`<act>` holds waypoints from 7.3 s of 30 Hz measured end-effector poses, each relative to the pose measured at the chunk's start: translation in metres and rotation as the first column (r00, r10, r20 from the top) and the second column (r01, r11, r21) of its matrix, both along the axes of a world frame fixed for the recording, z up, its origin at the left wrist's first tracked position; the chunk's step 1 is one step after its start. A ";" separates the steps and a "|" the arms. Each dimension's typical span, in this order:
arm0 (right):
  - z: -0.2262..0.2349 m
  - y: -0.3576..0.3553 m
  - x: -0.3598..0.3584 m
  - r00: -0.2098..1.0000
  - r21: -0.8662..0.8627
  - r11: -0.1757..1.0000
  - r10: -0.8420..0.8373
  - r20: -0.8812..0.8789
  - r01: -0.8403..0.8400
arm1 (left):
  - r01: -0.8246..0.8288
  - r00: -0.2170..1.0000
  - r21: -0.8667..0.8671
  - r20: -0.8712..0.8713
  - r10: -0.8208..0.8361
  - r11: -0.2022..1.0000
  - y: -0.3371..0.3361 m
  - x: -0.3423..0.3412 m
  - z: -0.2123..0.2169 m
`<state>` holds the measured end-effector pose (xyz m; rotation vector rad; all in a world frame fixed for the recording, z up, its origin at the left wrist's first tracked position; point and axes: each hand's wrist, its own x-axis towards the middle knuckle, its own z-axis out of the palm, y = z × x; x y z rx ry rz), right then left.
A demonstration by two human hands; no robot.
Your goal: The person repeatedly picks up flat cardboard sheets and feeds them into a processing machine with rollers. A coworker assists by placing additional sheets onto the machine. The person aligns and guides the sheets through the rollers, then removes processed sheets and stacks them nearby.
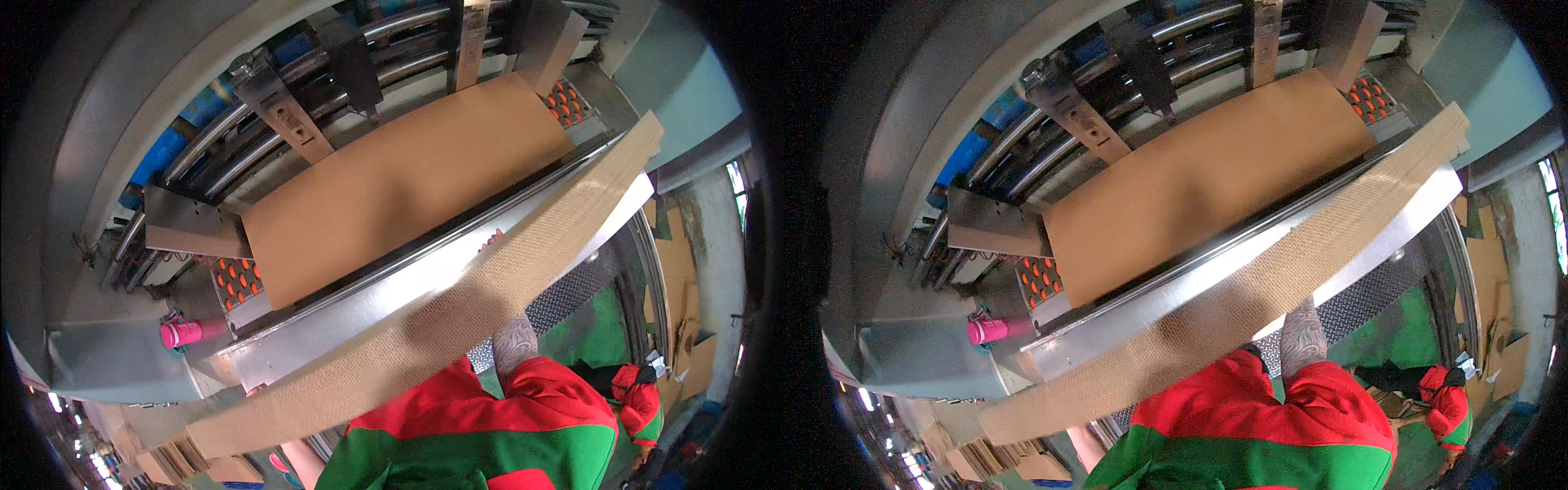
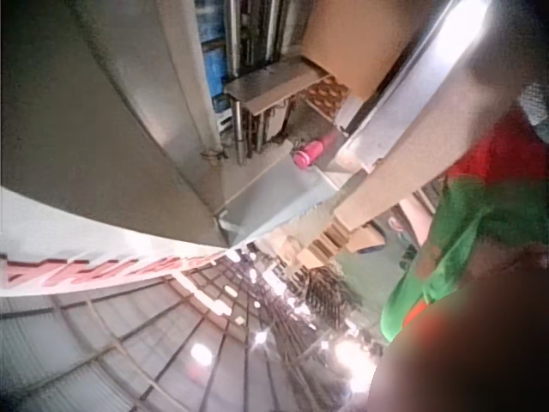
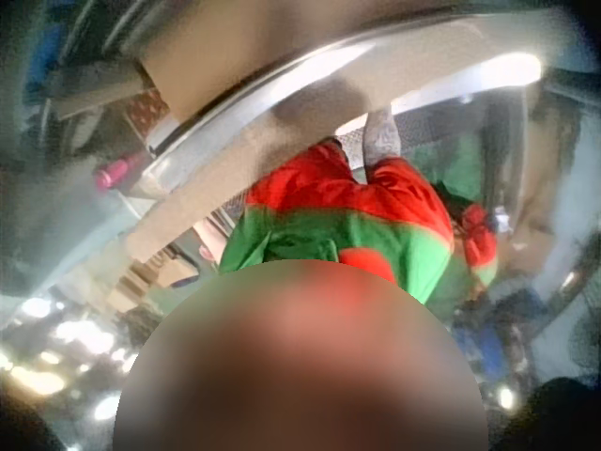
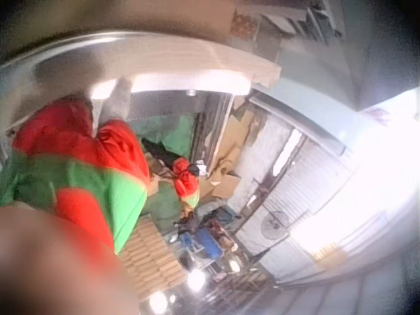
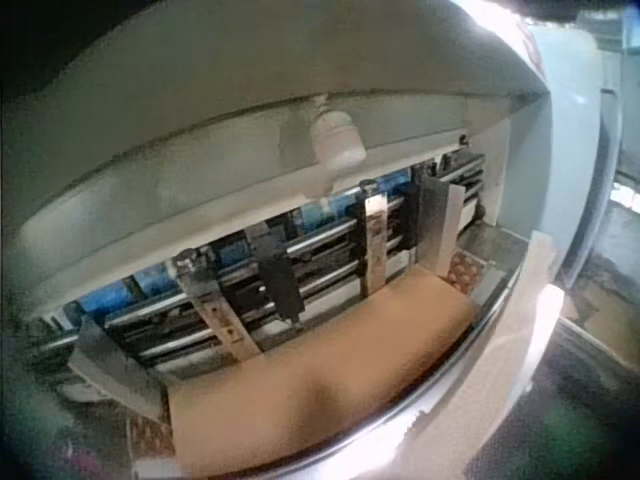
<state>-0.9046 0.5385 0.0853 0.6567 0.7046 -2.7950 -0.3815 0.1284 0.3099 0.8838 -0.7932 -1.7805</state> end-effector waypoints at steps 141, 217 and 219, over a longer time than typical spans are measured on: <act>-0.035 -0.099 -0.207 0.985 0.425 0.890 0.127 0.121 -0.167 | -0.137 0.986 0.433 0.147 0.081 0.891 -0.152 -0.242 -0.238; -0.049 0.026 0.984 0.536 0.564 -0.130 0.195 0.821 -0.816 | 0.923 -0.121 0.183 0.973 0.197 -0.337 -0.009 0.201 -0.188; -0.059 0.033 1.009 0.462 0.495 -0.142 0.209 0.862 -0.857 | 0.946 -0.155 0.190 0.977 0.148 -0.264 -0.001 0.217 -0.184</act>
